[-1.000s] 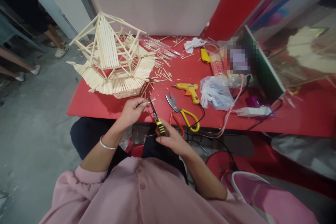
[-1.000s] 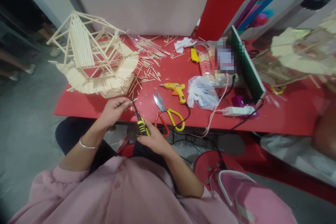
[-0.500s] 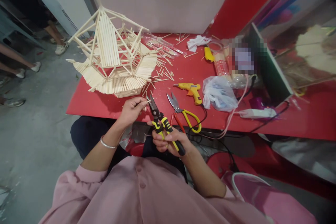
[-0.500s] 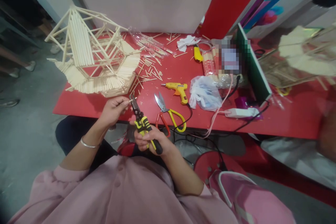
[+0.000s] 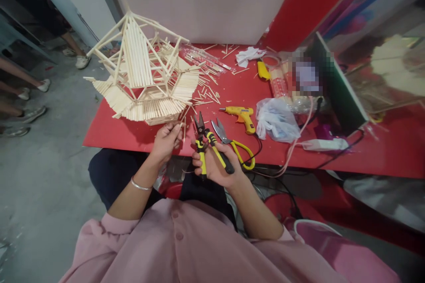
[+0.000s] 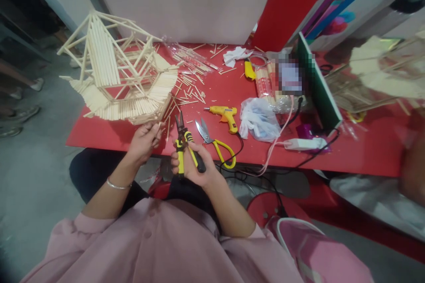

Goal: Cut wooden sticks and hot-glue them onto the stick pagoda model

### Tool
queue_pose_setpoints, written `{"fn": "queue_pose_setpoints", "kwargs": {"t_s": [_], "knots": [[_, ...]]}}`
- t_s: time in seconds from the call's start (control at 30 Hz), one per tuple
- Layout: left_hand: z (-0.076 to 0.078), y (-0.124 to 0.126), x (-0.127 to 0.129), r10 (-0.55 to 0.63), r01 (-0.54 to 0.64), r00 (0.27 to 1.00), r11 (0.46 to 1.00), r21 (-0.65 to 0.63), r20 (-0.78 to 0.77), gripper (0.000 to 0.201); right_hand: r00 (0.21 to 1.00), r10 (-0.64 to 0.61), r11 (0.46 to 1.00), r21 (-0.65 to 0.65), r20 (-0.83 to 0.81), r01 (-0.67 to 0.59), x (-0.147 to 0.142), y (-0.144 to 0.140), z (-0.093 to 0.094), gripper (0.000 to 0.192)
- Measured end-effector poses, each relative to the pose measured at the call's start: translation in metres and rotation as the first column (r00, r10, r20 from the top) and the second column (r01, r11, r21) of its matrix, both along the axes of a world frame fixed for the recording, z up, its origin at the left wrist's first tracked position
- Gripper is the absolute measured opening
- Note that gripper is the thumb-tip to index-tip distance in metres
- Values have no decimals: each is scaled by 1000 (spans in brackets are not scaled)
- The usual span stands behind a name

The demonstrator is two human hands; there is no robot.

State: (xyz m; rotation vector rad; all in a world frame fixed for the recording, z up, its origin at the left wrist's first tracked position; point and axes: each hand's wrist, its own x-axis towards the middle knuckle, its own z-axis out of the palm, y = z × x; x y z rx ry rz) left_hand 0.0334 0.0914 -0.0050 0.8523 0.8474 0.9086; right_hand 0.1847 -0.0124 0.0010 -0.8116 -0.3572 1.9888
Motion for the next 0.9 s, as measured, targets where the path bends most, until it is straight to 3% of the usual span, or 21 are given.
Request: {"fn": "queue_pose_setpoints", "kwargs": {"t_s": [0.07, 0.1, 0.13, 0.17, 0.2, 0.23, 0.27, 0.3, 0.33, 0.5, 0.6, 0.73, 0.9], "knots": [[1, 0, -1, 26, -24, 999, 999, -46, 30, 35, 974, -14, 999, 41, 226, 4, 0, 0, 0, 62], [1, -1, -2, 32, -29, 999, 997, -70, 38, 35, 911, -43, 997, 74, 409, 14, -1, 1, 1, 65], [0, -1, -3, 35, -31, 998, 995, -90, 43, 34, 780, -90, 993, 114, 619, 24, -3, 4, 2, 69], [0, -2, -4, 39, -33, 998, 994, -103, 49, 34, 570, -140, 988, 150, 810, 29, -5, 8, 2, 74], [0, -4, -5, 44, -38, 998, 993, -107, 55, 34, 308, -167, 985, 168, 937, 23, -7, 13, 3, 79], [0, -5, -6, 54, -47, 997, 993, -105, 60, 34, 54, -161, 987, 161, 986, 9, -10, 18, 3, 83], [0, -8, -6, 64, -58, 996, 994, -98, 65, 34, -148, -127, 992, 128, 981, -4, -13, 25, 2, 85], [0, -10, -6, 75, -69, 995, 994, -90, 68, 33, -283, -90, 996, 90, 955, -15, -15, 31, 1, 85], [1, -12, -7, 81, -76, 994, 994, -83, 68, 33, -359, -72, 997, 62, 931, -38, -17, 36, 0, 83], [8, -22, -8, 20, -13, 997, 995, -96, 71, 31, -527, -218, 975, 153, 822, -164, -5, 26, -3, 54], [11, -24, -6, -44, 56, 993, 993, -100, 111, 28, -612, -87, 995, 43, 786, -87, 16, -2, 0, 46], [9, -27, 1, -48, 58, 994, 993, -98, 98, 29, -640, 48, 989, -127, 767, -78, 32, -28, 1, 53], [8, -34, 5, -54, 60, 996, 994, -87, 65, 36, -656, 117, 962, -250, 745, -112, 31, -26, 4, 74]]}}
